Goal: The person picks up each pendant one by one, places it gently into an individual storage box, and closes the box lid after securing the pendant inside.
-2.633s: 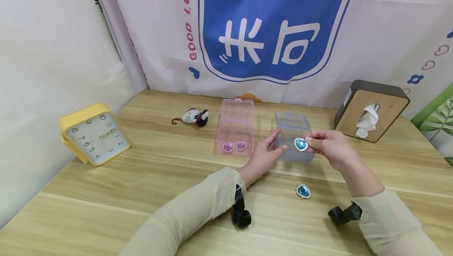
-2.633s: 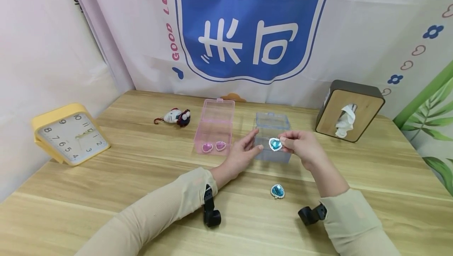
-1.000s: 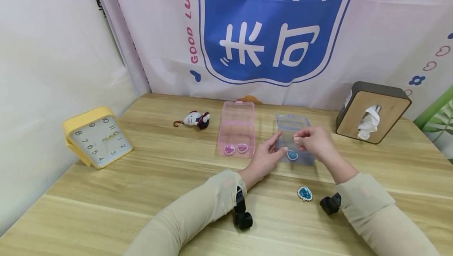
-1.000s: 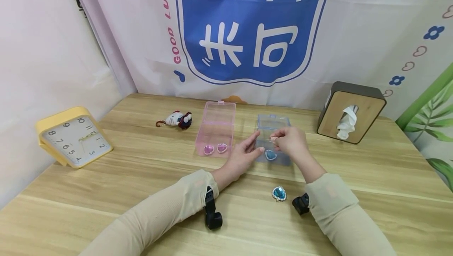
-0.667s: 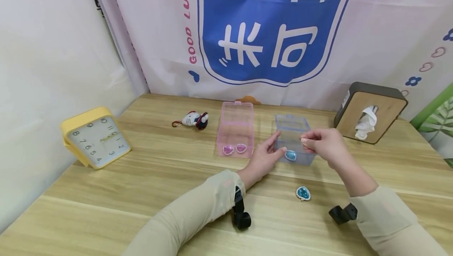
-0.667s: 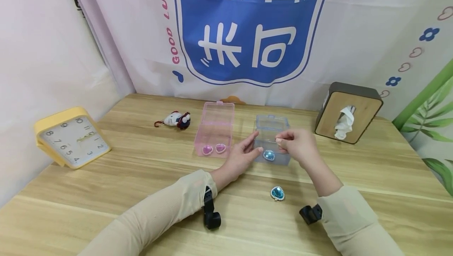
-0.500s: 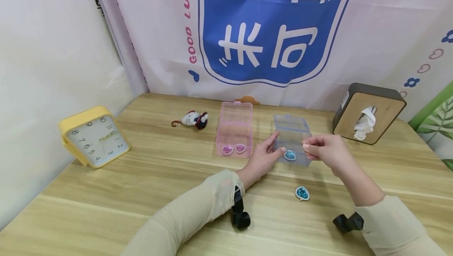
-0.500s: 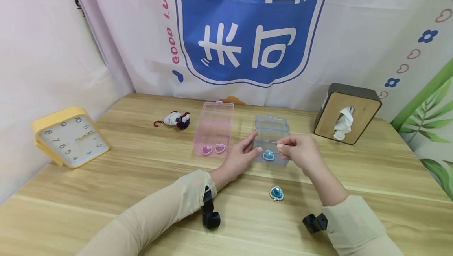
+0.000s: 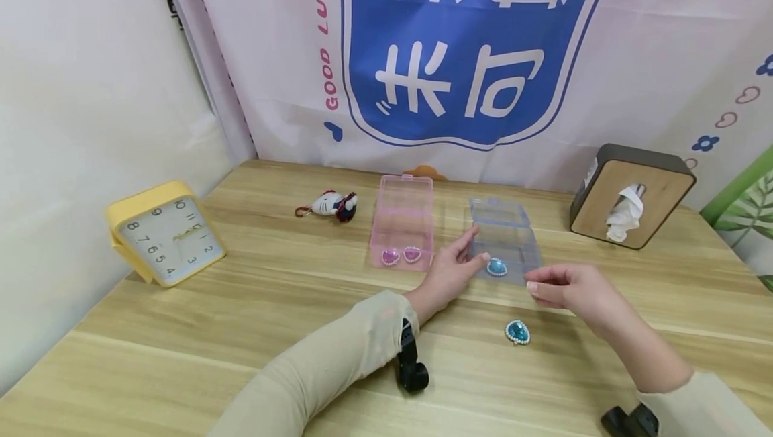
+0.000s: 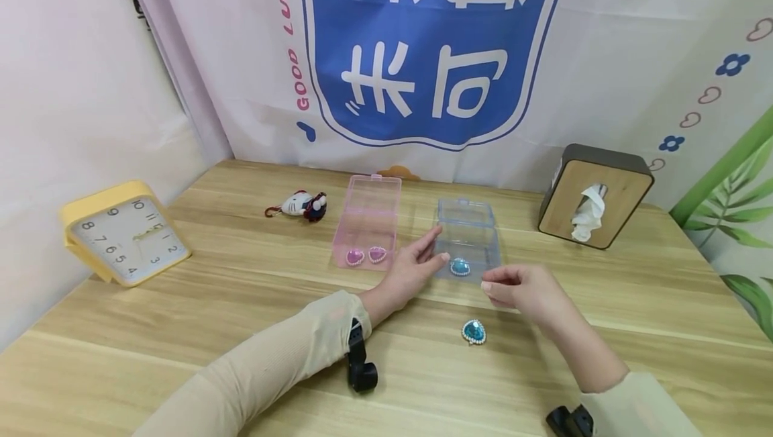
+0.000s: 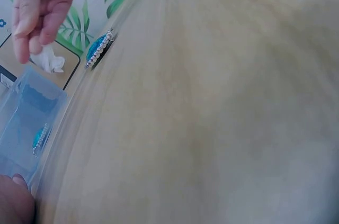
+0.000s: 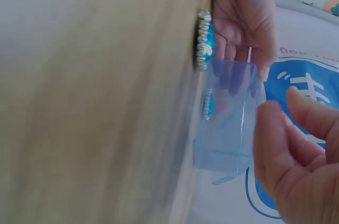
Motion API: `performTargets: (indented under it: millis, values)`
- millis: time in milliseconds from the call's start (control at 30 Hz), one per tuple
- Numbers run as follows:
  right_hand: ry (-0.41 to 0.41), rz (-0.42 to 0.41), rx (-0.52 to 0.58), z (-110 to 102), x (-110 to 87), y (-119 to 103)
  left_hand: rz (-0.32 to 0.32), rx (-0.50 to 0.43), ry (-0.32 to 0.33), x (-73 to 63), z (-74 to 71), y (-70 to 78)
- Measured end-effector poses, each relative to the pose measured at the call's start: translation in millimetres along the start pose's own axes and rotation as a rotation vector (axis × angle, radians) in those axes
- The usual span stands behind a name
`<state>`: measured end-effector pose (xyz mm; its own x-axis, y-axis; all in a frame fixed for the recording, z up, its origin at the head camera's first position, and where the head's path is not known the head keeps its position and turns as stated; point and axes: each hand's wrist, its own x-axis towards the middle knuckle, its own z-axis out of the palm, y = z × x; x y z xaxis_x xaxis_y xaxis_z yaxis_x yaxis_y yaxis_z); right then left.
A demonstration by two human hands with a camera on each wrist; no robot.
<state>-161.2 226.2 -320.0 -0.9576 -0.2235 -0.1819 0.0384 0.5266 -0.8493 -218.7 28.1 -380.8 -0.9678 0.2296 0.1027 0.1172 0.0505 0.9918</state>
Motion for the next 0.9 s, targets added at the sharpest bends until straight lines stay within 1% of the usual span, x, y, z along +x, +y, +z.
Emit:
performTargets:
  millis: [167,333,467,633,900]
  values:
    - [-0.045,-0.005,-0.121,0.1,-8.2,6.4,0.004,-0.008,-0.005,0.0,1.0,-0.3]
    - [-0.086,-0.011,-0.168,3.6,-11.4,10.8,-0.005,-0.008,0.007,0.6,0.8,0.7]
    - [-0.116,-0.012,-0.139,7.6,-11.6,12.6,0.005,-0.017,-0.005,1.2,-0.1,-0.1]
    - [-0.152,-0.033,-0.096,12.3,-11.6,14.7,0.022,-0.026,-0.013,1.7,-1.3,-0.7]
    - [-0.194,-0.036,-0.071,17.6,-9.8,18.3,0.029,-0.024,-0.02,0.4,-1.3,0.4]
